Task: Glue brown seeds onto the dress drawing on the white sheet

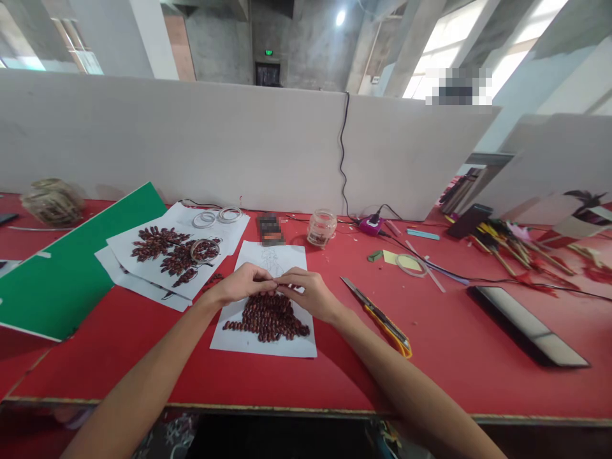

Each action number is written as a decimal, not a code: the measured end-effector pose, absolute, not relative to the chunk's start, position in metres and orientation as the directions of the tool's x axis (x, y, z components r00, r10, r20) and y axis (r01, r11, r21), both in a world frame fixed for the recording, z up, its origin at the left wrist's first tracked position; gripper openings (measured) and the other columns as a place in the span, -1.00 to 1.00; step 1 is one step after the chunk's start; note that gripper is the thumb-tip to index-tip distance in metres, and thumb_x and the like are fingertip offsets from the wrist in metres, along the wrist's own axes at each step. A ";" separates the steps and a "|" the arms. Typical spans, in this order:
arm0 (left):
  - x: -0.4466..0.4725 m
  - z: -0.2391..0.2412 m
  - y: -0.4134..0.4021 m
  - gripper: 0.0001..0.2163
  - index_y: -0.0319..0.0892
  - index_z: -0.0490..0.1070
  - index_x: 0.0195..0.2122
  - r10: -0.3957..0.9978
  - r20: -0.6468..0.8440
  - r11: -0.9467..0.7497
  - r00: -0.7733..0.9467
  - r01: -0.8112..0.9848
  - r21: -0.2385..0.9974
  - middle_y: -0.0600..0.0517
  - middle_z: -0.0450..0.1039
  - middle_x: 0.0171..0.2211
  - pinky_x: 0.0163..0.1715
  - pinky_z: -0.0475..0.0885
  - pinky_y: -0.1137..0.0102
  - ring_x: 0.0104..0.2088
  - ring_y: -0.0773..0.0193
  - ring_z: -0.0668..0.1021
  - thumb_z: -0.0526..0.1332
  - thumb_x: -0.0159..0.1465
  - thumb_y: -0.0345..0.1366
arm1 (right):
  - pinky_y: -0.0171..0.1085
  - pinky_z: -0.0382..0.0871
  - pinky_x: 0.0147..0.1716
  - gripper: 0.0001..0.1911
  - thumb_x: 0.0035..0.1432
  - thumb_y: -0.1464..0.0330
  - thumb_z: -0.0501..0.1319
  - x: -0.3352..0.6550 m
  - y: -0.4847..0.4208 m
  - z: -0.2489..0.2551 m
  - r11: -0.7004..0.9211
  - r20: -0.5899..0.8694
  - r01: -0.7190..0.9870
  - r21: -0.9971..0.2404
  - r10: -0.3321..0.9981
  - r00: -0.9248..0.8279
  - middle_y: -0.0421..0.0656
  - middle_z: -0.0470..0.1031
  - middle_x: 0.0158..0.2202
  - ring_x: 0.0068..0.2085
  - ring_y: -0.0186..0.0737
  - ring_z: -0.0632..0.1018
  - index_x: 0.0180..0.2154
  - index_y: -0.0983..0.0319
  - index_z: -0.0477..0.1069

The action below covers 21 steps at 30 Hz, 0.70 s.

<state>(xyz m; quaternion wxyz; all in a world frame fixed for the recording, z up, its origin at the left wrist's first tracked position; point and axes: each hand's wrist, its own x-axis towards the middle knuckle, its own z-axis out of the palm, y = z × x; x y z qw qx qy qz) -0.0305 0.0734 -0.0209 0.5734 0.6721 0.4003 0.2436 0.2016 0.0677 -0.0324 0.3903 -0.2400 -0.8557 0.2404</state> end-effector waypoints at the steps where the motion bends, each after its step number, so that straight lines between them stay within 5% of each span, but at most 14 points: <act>1: -0.031 -0.020 0.074 -0.61 -0.24 0.60 -0.33 0.816 -0.125 -0.036 0.564 0.266 0.963 0.04 0.53 -0.43 -0.45 0.17 0.43 -0.46 0.35 0.37 0.41 0.18 0.06 | -0.25 0.50 -0.23 -0.78 0.43 0.26 0.21 0.202 0.067 -0.031 0.766 0.544 0.226 -0.602 0.600 -0.586 -0.09 0.60 -0.22 -0.22 -0.20 0.59 -0.04 0.15 0.60; 6: -0.032 -0.018 0.075 -0.59 -0.23 0.61 -0.31 0.831 -0.057 -0.132 0.553 0.296 0.946 0.03 0.53 -0.44 -0.48 0.17 0.43 -0.50 0.36 0.35 0.30 0.28 0.08 | -0.29 0.45 -0.29 -0.86 0.36 0.28 0.30 0.203 0.069 -0.030 0.684 0.475 0.345 -0.642 0.709 -0.522 -0.14 0.58 -0.27 -0.26 -0.22 0.56 -0.10 0.15 0.60; 10: -0.035 -0.018 0.079 -0.61 -0.18 0.61 -0.23 0.930 0.098 -0.231 0.355 0.357 0.905 0.00 0.60 -0.32 -0.40 0.32 0.42 -0.42 0.29 0.46 0.20 0.35 0.05 | -0.28 0.40 -0.25 -0.93 0.28 0.38 0.36 0.203 0.076 -0.037 0.584 0.385 0.533 -0.612 0.809 -0.444 -0.16 0.59 -0.28 -0.24 -0.21 0.55 -0.17 0.17 0.60; 21: -0.035 -0.023 0.084 -0.64 -0.18 0.61 -0.23 0.955 0.171 -0.256 0.243 0.380 0.889 0.01 0.62 -0.30 -0.34 0.38 0.40 -0.37 0.26 0.52 0.16 0.37 -0.01 | -0.09 0.20 -0.05 -0.92 0.22 0.32 0.43 0.191 0.079 -0.041 0.545 0.272 0.665 -0.510 0.836 -0.477 -0.12 0.55 -0.11 -0.06 -0.06 0.51 -0.21 0.08 0.66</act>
